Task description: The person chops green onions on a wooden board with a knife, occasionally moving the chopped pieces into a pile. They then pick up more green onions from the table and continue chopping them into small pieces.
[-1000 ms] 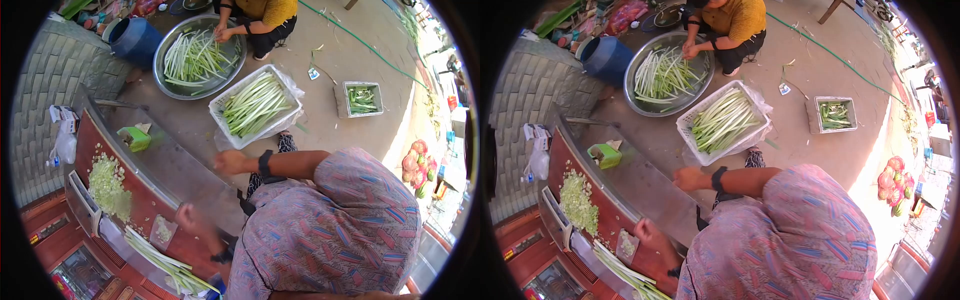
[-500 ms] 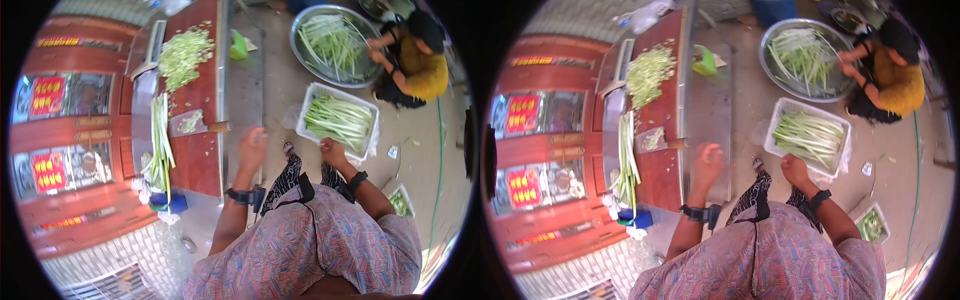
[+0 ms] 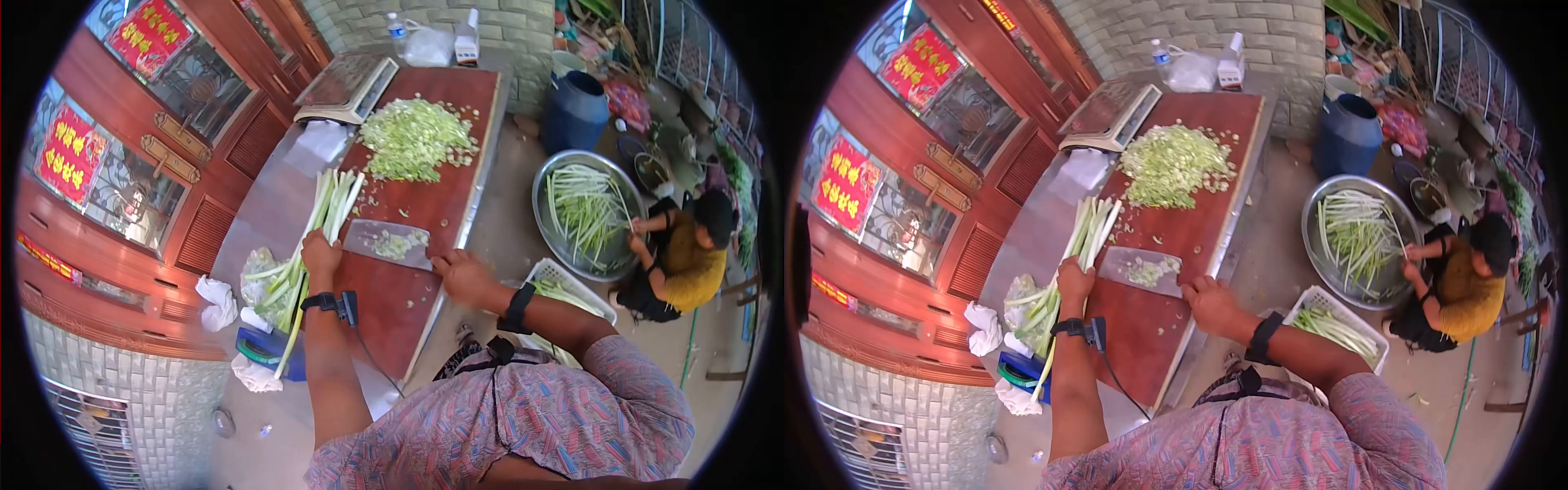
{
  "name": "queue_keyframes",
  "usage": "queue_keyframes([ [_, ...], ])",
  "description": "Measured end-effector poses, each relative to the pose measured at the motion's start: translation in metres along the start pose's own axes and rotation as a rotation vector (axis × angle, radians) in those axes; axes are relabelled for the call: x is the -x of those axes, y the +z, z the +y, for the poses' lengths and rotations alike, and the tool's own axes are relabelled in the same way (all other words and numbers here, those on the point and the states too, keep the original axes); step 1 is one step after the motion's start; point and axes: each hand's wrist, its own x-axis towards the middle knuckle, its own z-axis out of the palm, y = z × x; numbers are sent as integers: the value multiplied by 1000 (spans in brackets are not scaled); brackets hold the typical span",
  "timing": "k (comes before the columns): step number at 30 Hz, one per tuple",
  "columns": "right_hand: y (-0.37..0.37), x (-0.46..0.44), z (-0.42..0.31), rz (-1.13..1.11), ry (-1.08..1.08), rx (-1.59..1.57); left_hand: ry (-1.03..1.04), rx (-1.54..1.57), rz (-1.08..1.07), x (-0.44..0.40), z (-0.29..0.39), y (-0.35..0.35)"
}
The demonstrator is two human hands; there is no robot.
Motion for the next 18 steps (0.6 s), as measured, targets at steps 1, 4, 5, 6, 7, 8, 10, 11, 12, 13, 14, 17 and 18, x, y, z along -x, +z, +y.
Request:
queue_keyframes([
  [1,7,-8,1,-5,-10,13,-15,-96,-73,-4,-3,4],
  [4,10,-28,-7,-166,19,161,19,-185,-99,-9,2,16],
  [5,13,-32,-8,-169,18,161,63,-220,-89,-8,6,18],
  [6,16,-35,-9,-182,-3,157,68,-224,-34,-7,7,22],
  [7,17,-38,-9,-193,-23,153,69,-224,-34,-8,7,23],
  [8,15,-40,-5,-193,-23,153,57,-220,-41,-9,6,24],
  [10,-1,-41,2,-241,44,-76,39,-224,-64,-13,5,25],
  [11,-5,-39,13,-247,36,-72,29,-222,-62,-14,7,25],
  [12,-8,-34,26,-198,22,-146,7,-196,-74,-14,12,19],
  [13,-16,-33,32,-149,9,-222,-14,-171,-87,-14,13,17],
  [14,-26,-32,38,-154,3,-222,31,-162,-49,-13,12,19],
  [17,-67,-30,46,-376,337,-474,54,-103,-56,-8,10,32],
  [18,-65,-30,54,-270,295,-470,41,-100,-61,-4,12,32],
])
